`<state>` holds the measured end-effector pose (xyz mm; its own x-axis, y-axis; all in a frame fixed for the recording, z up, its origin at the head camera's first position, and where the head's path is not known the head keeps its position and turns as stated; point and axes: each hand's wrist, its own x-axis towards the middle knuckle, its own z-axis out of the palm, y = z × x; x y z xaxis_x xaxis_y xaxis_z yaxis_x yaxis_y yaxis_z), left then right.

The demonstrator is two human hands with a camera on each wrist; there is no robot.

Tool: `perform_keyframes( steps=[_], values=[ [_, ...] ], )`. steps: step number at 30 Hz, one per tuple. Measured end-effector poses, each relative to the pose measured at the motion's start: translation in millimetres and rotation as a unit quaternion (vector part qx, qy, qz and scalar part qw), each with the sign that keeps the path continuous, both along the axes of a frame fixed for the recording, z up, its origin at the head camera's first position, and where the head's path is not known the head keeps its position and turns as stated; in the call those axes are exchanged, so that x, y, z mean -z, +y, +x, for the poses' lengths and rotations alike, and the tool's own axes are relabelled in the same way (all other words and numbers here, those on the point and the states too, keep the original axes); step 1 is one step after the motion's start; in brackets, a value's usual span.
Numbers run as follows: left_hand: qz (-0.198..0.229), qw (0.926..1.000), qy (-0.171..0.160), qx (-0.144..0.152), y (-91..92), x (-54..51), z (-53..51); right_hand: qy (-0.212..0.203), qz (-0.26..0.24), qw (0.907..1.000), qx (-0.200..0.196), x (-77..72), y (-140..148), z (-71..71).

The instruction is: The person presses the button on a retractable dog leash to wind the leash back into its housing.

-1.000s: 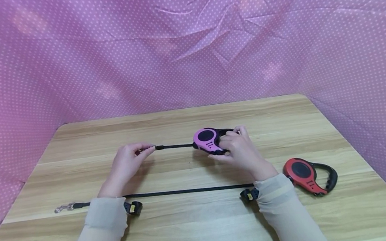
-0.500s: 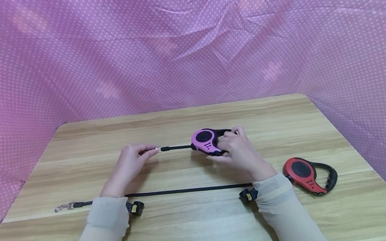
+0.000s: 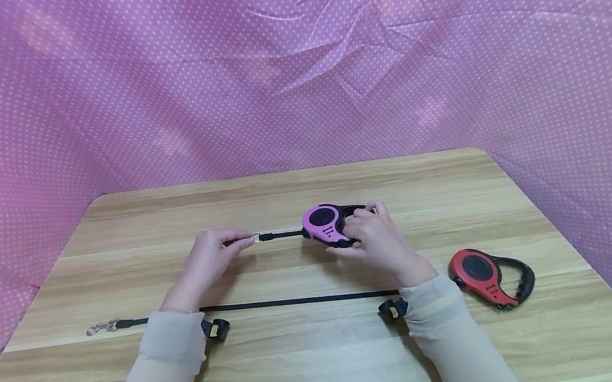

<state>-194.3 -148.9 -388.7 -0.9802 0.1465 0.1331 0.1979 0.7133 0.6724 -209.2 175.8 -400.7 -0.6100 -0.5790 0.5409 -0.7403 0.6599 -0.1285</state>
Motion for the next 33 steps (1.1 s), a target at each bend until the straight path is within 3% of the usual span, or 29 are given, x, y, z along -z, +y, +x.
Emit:
perform_keyframes(
  steps=[9, 33],
  values=[
    [-0.002, 0.9999, -0.013, 0.006, 1.7, -0.8, 0.5, 0.019, -0.007, 0.9997, -0.013, 0.9, -0.7, -1.0],
    [-0.004, 0.9989, -0.048, -0.001, 8.3, -3.8, 4.0, 0.02, -0.002, 0.9997, -0.011, 1.1, -1.3, -1.6]
  ],
)
